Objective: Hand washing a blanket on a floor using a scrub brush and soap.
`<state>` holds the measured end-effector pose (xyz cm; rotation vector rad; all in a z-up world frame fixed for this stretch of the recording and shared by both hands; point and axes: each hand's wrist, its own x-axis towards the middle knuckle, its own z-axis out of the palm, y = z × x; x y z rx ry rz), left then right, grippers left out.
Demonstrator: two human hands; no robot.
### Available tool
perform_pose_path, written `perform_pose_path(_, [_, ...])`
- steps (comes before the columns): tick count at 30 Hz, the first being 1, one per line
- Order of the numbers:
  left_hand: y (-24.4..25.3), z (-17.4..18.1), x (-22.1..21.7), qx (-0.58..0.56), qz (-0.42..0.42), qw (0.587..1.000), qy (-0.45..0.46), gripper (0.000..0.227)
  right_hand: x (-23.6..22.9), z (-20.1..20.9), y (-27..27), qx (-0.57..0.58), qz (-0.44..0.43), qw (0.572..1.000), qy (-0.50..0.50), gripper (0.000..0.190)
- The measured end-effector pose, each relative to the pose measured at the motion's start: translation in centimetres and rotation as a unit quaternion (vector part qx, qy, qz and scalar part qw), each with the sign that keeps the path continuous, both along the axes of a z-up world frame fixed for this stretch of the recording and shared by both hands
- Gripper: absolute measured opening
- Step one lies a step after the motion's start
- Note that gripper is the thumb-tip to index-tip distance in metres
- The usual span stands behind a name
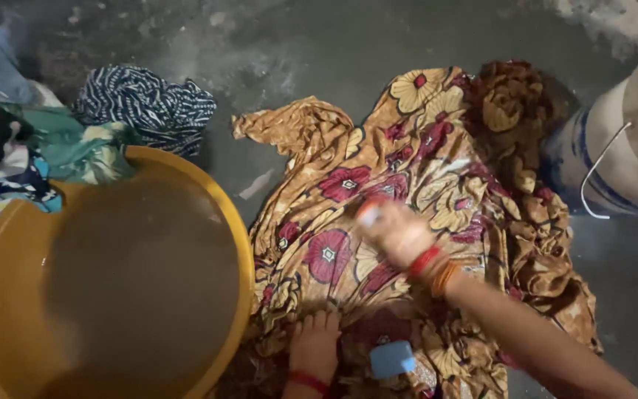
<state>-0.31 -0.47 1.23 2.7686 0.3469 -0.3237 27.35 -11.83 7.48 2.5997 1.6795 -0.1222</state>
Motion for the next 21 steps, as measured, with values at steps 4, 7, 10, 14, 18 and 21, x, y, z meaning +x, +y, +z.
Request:
perform_pose_path(4, [1.2,0.3,0.8,-0.009,0.000,1.000,-0.019,0.029,11.9,-2.2,-3.4,0.038,-0.132,0.953,-0.269,0.052])
perform_pose_path(7, [0.5,0.2,0.6,-0.024,0.002,1.000,-0.016,0.026,10.2,-0.7,-3.6,-0.047,-0.163,0.950,-0.264,0.060])
perform_pose_path(10, [0.3,-0.7,0.5,-0.008,0.014,1.000,-0.027,0.025,-1.4,-1.7,-1.4,-0.078,-0.109,0.976,-0.170,0.064])
perform_pose_path(14, [0.4,-0.7,0.1,0.029,-0.030,0.999,0.006,0.014,-10.5,1.0,-3.3,0.191,0.103,0.976,-0.038,0.040])
perform_pose_path(18, [0.2,-0.5,0.2,0.064,-0.009,0.997,-0.051,0.021,-1.1,0.5,-6.0,-0.059,-0.321,0.898,0.294,0.036])
perform_pose_path(21, [0.7,-0.9,0.8,0.044,-0.019,0.999,-0.016,0.017,6.9,-2.8,-11.5,0.011,-0.176,0.969,-0.174,0.057])
